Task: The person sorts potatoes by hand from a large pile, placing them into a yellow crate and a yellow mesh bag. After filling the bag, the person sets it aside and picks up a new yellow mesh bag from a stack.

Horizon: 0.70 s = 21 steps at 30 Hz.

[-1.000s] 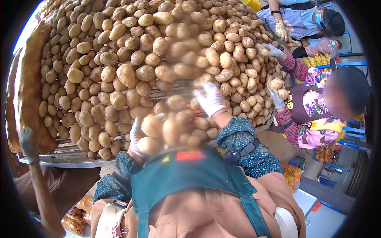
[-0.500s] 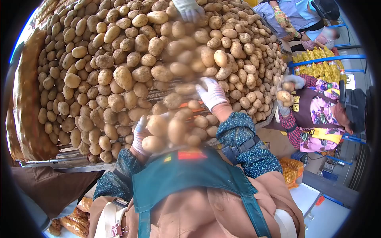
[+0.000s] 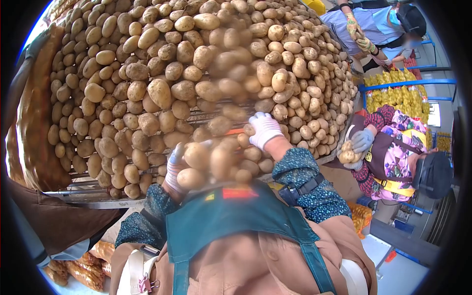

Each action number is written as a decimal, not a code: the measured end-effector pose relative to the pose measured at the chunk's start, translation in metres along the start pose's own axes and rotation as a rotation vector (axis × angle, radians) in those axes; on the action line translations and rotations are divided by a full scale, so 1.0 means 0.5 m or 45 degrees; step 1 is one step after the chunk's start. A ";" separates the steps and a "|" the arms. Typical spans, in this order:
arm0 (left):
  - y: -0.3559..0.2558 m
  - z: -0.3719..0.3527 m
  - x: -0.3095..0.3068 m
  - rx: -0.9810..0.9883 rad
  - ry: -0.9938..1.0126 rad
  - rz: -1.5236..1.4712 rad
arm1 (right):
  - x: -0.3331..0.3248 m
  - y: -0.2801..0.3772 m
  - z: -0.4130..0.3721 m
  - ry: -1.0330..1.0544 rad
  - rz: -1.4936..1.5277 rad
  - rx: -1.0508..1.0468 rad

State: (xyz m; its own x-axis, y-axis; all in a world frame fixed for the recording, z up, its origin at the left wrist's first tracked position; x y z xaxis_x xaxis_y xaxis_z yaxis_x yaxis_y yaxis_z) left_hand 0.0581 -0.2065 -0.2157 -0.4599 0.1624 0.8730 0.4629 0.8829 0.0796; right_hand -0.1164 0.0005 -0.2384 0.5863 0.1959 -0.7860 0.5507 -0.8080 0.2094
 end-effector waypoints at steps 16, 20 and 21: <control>0.008 0.021 0.004 0.006 -0.086 0.003 | 0.018 0.013 0.088 -0.318 0.722 -0.167; 0.014 0.027 0.003 0.033 -0.126 -0.048 | 0.013 0.011 0.094 -0.205 0.800 -0.266; 0.015 0.030 0.007 0.038 -0.125 -0.059 | 0.013 0.016 0.089 -0.215 0.785 -0.315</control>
State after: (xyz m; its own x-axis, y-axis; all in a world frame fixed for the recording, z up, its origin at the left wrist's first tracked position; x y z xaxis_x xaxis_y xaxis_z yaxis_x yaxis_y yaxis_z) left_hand 0.0484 -0.1927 -0.2194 -0.5532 0.1621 0.8171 0.4172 0.9029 0.1033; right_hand -0.1349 -0.0294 -0.2676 0.7466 -0.3650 -0.5562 0.2770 -0.5895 0.7588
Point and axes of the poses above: each hand's wrist, its own z-axis towards the middle knuckle, its own x-axis out of the palm, y = z × x, the point moved 2 cm from there along z, towards the middle knuckle, and after that the axes turned 6 degrees about -x, right-handed, at the moved point
